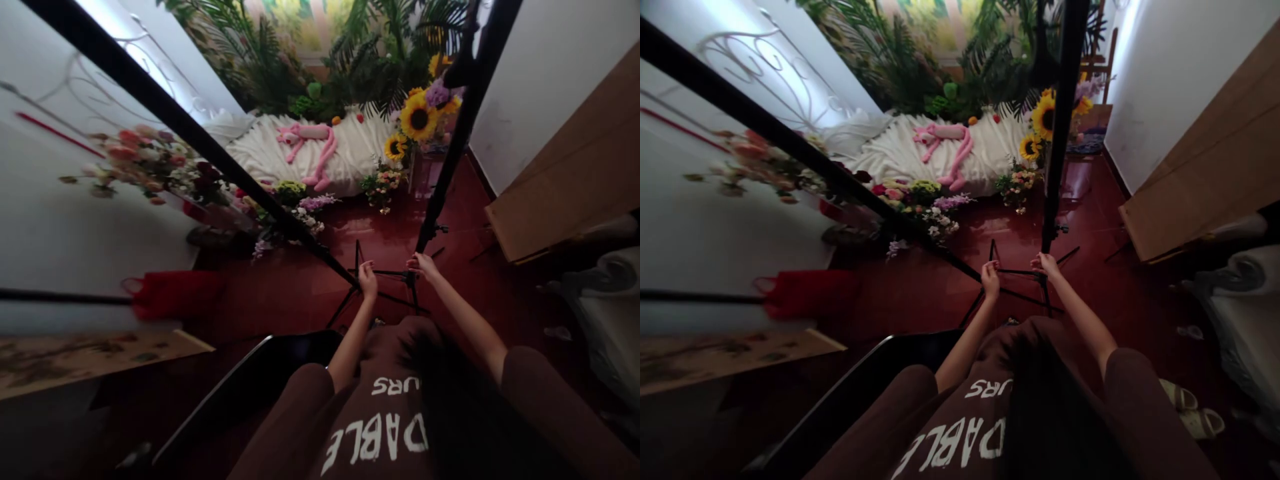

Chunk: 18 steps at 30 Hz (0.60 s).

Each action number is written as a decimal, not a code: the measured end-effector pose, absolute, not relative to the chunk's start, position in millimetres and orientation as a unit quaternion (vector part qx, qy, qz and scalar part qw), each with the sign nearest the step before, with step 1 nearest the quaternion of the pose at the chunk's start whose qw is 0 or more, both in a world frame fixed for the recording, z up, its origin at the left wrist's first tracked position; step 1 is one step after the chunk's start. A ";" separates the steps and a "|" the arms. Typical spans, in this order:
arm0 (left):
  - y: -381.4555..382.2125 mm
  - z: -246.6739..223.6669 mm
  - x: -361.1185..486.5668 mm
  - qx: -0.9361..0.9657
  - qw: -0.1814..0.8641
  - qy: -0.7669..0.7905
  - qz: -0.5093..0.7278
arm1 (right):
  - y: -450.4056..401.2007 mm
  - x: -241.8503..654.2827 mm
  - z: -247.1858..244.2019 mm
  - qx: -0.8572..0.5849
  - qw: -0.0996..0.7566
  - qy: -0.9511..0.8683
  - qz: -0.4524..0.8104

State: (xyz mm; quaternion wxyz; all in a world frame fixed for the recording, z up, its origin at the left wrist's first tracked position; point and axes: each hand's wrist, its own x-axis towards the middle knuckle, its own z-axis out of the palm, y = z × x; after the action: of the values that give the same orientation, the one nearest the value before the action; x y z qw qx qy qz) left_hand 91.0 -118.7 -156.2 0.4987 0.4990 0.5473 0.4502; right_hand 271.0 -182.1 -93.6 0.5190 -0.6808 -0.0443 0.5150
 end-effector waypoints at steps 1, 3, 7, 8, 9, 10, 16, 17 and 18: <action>-114.6 -161.9 71.6 0.448 0.480 0.594 0.464 | -180.2 261.4 -96.0 -0.678 0.507 -0.054 0.530; -100.8 -162.6 36.5 0.380 0.437 0.652 0.490 | -172.3 243.6 -97.8 -0.672 0.480 -0.073 0.559; -60.8 -127.7 -11.0 0.429 0.342 0.619 0.562 | -142.8 208.8 -89.2 -0.642 0.413 -0.154 0.627; -50.9 -115.5 -17.5 0.460 0.326 0.596 0.571 | -133.8 199.1 -84.1 -0.623 0.395 -0.189 0.649; -41.9 -103.6 -22.2 0.487 0.315 0.575 0.577 | -124.6 188.7 -78.0 -0.599 0.378 -0.224 0.670; -33.7 -92.6 -25.1 0.510 0.313 0.557 0.577 | -115.3 177.9 -70.8 -0.572 0.363 -0.257 0.689; -4.8 -62.0 -21.9 0.558 0.403 0.505 0.520 | -67.6 115.8 -20.8 -0.431 0.361 -0.263 0.784; -2.4 -62.0 -20.6 0.559 0.410 0.501 0.518 | -62.4 108.3 -14.5 -0.412 0.371 -0.239 0.797; -0.4 -62.7 -19.5 0.559 0.411 0.500 0.519 | -58.2 102.0 -9.6 -0.399 0.385 -0.215 0.804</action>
State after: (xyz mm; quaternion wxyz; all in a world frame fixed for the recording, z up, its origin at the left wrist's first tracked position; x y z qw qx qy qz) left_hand -19.5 -0.4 -62.7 0.4106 0.5586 0.5000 0.5191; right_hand 102.0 -58.2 -9.6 0.3848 -0.3987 -0.2146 0.8043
